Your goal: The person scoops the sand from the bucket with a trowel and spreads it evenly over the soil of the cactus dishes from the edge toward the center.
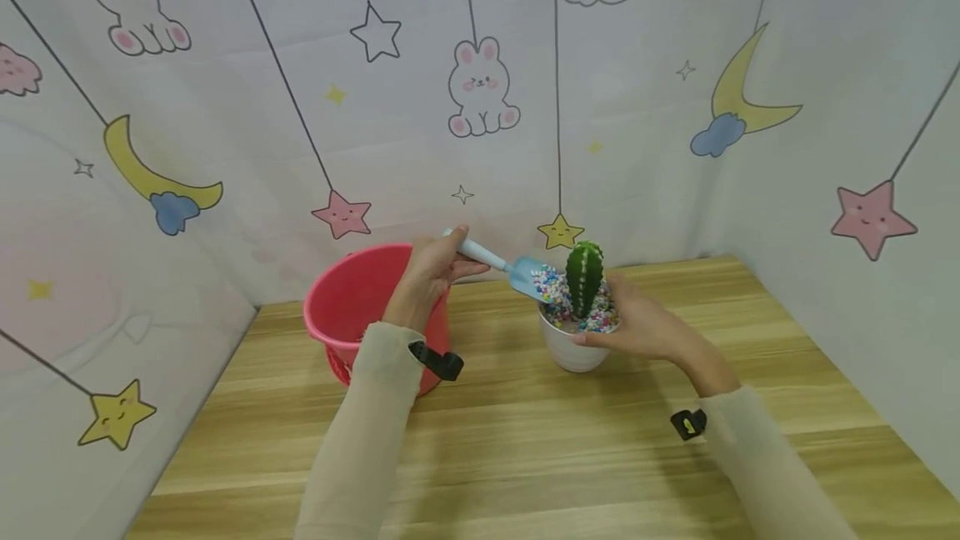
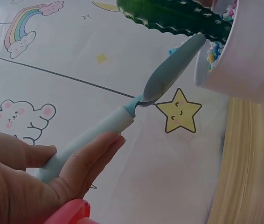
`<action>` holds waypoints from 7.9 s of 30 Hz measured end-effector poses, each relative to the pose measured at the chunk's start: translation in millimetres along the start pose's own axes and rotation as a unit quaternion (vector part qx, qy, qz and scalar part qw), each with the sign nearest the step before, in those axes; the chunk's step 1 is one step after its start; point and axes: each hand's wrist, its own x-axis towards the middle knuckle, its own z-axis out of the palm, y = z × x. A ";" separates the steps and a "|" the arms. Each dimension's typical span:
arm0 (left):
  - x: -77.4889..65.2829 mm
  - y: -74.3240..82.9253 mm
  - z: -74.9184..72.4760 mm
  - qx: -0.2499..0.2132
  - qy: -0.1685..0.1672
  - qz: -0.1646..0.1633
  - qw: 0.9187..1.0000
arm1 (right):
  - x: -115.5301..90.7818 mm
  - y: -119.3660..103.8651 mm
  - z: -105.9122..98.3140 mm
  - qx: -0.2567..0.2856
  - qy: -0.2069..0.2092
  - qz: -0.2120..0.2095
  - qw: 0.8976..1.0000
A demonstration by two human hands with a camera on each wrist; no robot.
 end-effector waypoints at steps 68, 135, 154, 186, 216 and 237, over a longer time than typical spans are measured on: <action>-2.9 -2.0 2.5 0.024 -0.014 0.000 1.000 | 3.8 -4.4 22.1 -0.002 0.011 0.051 0.999; -24.8 19.5 4.4 0.223 0.048 0.140 0.964 | 15.3 8.0 22.7 0.028 -0.037 0.034 0.998; -29.9 12.5 10.3 0.228 0.009 0.247 0.942 | 15.6 12.3 21.5 0.034 -0.033 0.011 0.999; -43.3 97.2 -116.9 0.125 -0.030 0.206 0.970 | 14.0 11.2 18.9 0.024 -0.047 0.030 0.998; 15.2 71.8 -160.7 0.219 -0.069 0.036 0.973 | 13.4 12.4 20.1 0.041 -0.042 0.021 0.998; 27.5 56.7 -171.7 0.292 -0.104 -0.057 0.949 | 14.1 9.9 20.1 0.039 -0.051 0.025 0.998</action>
